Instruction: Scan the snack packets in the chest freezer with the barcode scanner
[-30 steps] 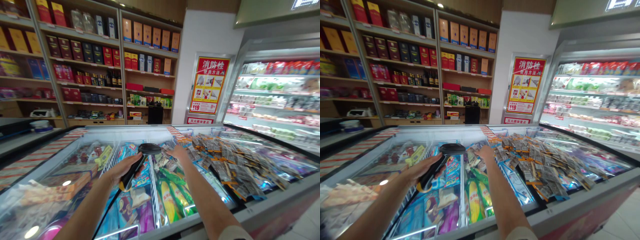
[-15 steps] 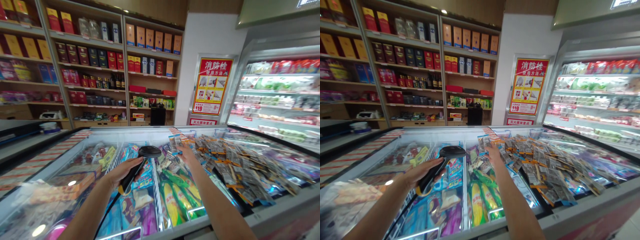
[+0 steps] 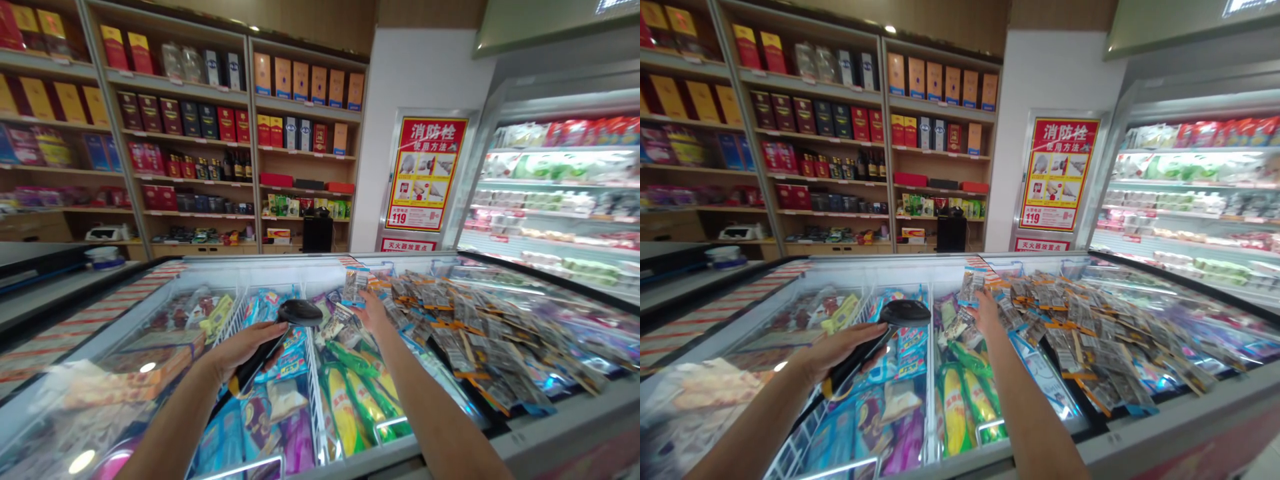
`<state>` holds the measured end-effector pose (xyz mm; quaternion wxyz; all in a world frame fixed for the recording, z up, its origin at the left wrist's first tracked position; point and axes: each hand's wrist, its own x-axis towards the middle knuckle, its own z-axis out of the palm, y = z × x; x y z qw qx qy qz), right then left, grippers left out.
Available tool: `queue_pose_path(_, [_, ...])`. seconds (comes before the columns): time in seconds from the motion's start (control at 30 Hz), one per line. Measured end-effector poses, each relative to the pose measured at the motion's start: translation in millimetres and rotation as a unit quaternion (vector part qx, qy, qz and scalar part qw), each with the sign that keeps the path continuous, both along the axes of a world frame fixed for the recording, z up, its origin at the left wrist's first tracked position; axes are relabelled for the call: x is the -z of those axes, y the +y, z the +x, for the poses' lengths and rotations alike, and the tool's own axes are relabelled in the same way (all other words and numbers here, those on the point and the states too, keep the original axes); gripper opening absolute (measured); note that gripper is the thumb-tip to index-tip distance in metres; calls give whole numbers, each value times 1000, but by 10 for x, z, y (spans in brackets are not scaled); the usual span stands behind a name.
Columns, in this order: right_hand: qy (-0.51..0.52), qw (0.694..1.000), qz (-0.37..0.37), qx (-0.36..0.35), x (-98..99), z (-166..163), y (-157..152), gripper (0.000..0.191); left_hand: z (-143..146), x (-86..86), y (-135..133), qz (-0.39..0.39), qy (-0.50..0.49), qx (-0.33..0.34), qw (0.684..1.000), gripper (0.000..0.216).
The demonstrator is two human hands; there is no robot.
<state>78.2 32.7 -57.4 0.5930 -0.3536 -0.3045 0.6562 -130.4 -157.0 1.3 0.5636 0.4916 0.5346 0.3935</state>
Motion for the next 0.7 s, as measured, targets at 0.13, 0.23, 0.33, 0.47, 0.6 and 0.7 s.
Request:
queue_pose_path(0.13, [22, 999, 14, -20, -16, -28, -14, 21, 10, -21, -11, 2, 10, -14, 1000, 36])
queue_pose_path(0.23, [29, 999, 16, -35, -14, -49, -28, 17, 4, -35, -21, 11, 6, -8, 1000, 35])
queue_pose_path(0.33, [27, 999, 18, -35, -9, -85, -41, 17, 1, -37, -27, 19, -3, 6, 1000, 35])
queue_pose_path(0.47, [22, 999, 29, -30, 9, -169, -66, 19, -10, -31, -26, 4, -17, -9, 1000, 36])
queue_pose_path(0.6, [15, 998, 53, -42, 51, -267, -102, 22, -48, -54, -44, -6, -7, -26, 1000, 38])
queue_pose_path(0.7, [-4, 996, 75, -52, 85, -321, -128, 24, -86, -84, -74, -13, 11, -46, 999, 40])
